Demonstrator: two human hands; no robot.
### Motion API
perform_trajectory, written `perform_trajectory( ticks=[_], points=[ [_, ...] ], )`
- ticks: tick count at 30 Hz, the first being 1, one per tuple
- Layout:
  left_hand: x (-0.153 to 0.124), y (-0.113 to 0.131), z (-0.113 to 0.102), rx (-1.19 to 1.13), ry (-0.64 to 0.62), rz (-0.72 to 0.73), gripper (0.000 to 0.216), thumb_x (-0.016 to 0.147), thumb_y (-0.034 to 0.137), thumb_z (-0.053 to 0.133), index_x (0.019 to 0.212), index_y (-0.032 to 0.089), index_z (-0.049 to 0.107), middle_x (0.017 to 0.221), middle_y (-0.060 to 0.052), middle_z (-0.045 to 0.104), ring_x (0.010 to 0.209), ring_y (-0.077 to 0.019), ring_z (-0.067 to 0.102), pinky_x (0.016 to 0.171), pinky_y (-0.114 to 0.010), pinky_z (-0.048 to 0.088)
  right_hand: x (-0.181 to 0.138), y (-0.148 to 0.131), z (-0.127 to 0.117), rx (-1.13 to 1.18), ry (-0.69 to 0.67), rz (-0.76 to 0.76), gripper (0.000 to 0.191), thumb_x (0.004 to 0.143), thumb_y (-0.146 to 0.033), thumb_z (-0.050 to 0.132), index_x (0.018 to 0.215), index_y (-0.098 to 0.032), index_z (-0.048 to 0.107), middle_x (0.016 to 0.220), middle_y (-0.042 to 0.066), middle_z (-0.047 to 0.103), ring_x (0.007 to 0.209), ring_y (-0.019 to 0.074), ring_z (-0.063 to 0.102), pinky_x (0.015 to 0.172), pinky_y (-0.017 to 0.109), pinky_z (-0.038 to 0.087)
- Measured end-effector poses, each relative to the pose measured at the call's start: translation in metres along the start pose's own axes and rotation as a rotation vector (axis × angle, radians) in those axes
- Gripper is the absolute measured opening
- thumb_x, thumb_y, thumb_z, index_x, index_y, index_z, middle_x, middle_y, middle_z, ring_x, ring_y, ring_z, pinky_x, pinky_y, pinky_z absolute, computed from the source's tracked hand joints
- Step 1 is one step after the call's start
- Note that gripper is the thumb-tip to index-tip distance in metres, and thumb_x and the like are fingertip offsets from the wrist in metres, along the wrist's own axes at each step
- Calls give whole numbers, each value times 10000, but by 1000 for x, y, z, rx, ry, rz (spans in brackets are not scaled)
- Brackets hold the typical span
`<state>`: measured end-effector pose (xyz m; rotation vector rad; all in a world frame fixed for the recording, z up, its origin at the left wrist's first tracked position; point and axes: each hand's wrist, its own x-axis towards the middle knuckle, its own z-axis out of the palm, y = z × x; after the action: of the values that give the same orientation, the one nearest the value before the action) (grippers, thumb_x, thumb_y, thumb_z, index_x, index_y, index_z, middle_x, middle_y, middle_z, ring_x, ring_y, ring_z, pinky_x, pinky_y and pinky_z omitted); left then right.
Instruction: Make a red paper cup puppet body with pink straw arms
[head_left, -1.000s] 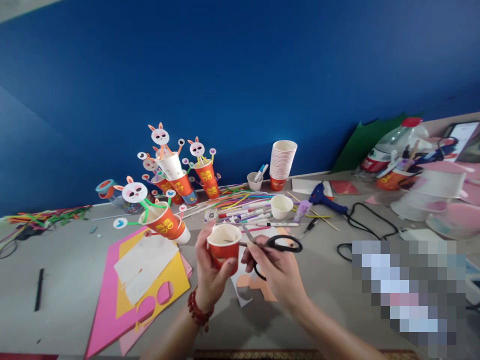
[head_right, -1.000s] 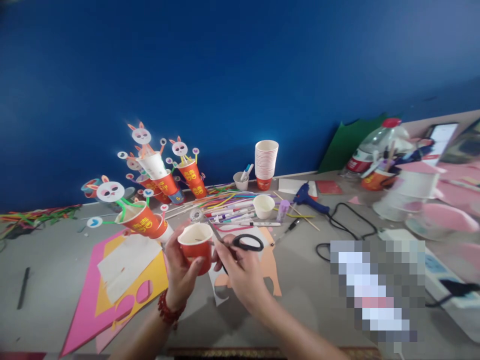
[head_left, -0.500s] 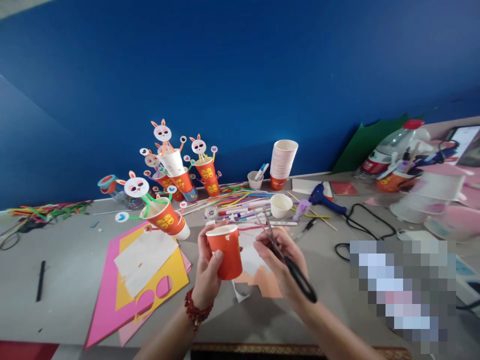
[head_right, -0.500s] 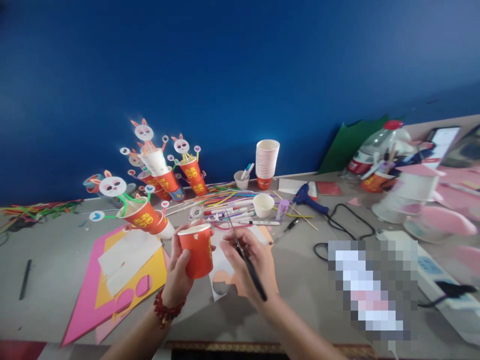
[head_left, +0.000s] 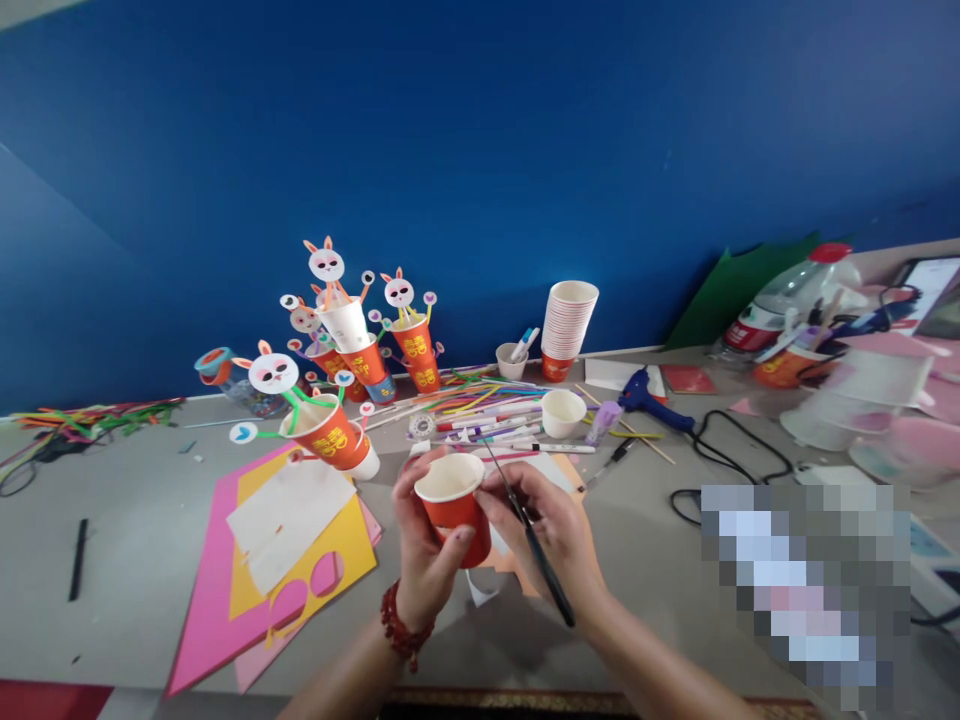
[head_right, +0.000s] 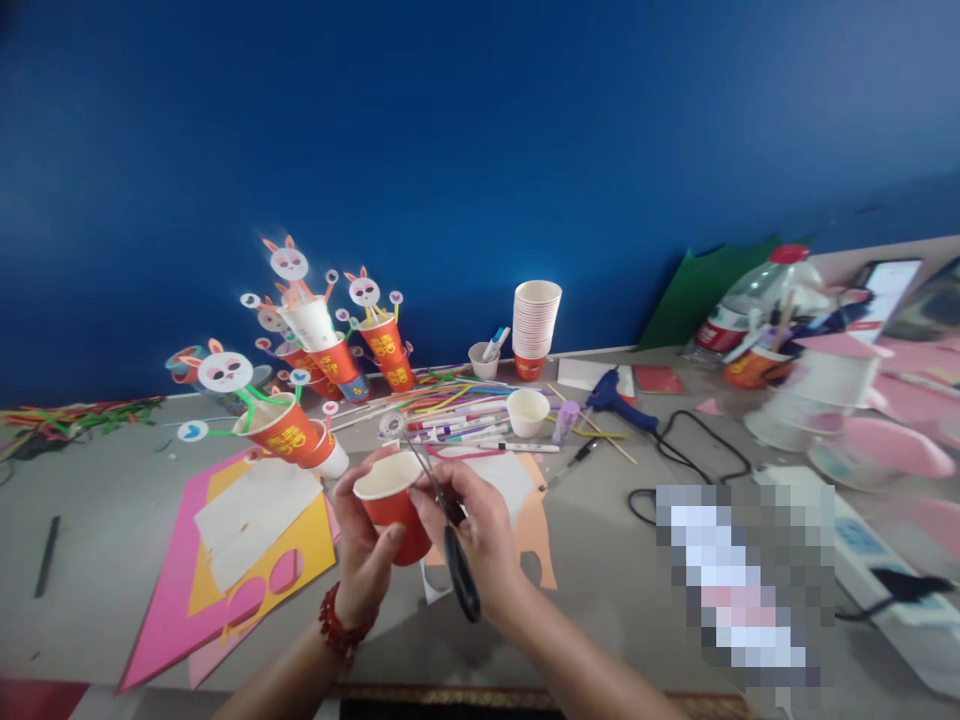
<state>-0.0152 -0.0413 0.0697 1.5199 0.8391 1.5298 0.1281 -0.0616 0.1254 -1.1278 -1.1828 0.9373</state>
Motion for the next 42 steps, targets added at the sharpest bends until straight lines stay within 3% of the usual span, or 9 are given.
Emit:
perform_trajectory(
  ticks=[8,12,15,19,22,26,29,35,42],
  points=[
    [3,-1,2,102,53,202,581,831,365,690,1309,249,380,1399,-163,470,1342,-345,446,1073,-557,381,0,0,-2,250,-173,180,250,867,-391,669,768,-196,548,660,-40,491,605,112,449,571,220,395],
    [4,-5,2,152,87,293,584,821,345,710,1294,260,378,1394,-163,468,1337,-347,449,1036,-558,411,0,0,-2,516,-182,366,313,802,-435,744,788,-187,554,668,-46,471,581,93,412,543,206,372],
    [4,-10,0,247,119,381,625,773,273,758,1268,280,377,1386,-150,469,1345,-348,441,1026,-572,415,0,1,-4,692,-263,562,351,748,-426,795,773,-179,547,608,-72,404,519,66,320,492,180,326],
    [2,-13,-2,273,128,371,626,752,237,773,1240,277,382,1377,-147,470,1345,-340,443,1040,-575,405,2,1,-6,822,-287,691,393,699,-407,836,750,-183,517,561,-103,330,492,47,217,464,156,277],
    [2,-9,2,190,117,258,572,785,290,748,1231,266,390,1390,-153,460,1345,-339,443,1052,-564,401,3,2,-4,746,-222,613,406,704,-448,819,731,-185,511,556,-90,375,484,51,264,445,164,269],
    [-1,-2,8,-40,51,-44,494,855,343,671,1247,256,384,1410,-160,454,1318,-331,477,1063,-529,404,5,9,-4,475,-20,341,337,772,-460,741,748,-185,548,555,-61,469,479,74,384,446,191,313],
    [-4,-1,10,-138,31,-147,461,872,327,647,1252,262,394,1410,-137,457,1323,-316,474,1086,-502,389,4,11,-5,279,7,195,235,830,-405,675,808,-187,592,590,-34,550,488,93,448,454,206,355],
    [-4,0,9,-100,18,-110,471,865,293,651,1262,263,400,1409,-128,459,1317,-320,480,1096,-514,375,1,8,-10,-27,-7,-72,82,852,-277,638,840,-205,601,715,-7,616,612,136,571,594,235,470],
    [-2,5,6,84,-1,-25,520,844,243,669,1285,248,393,1396,-143,463,1337,-327,455,1097,-527,371,6,9,-21,-448,-102,-173,35,863,-234,588,856,-203,572,696,-17,624,563,121,556,566,210,416]
  ],
)
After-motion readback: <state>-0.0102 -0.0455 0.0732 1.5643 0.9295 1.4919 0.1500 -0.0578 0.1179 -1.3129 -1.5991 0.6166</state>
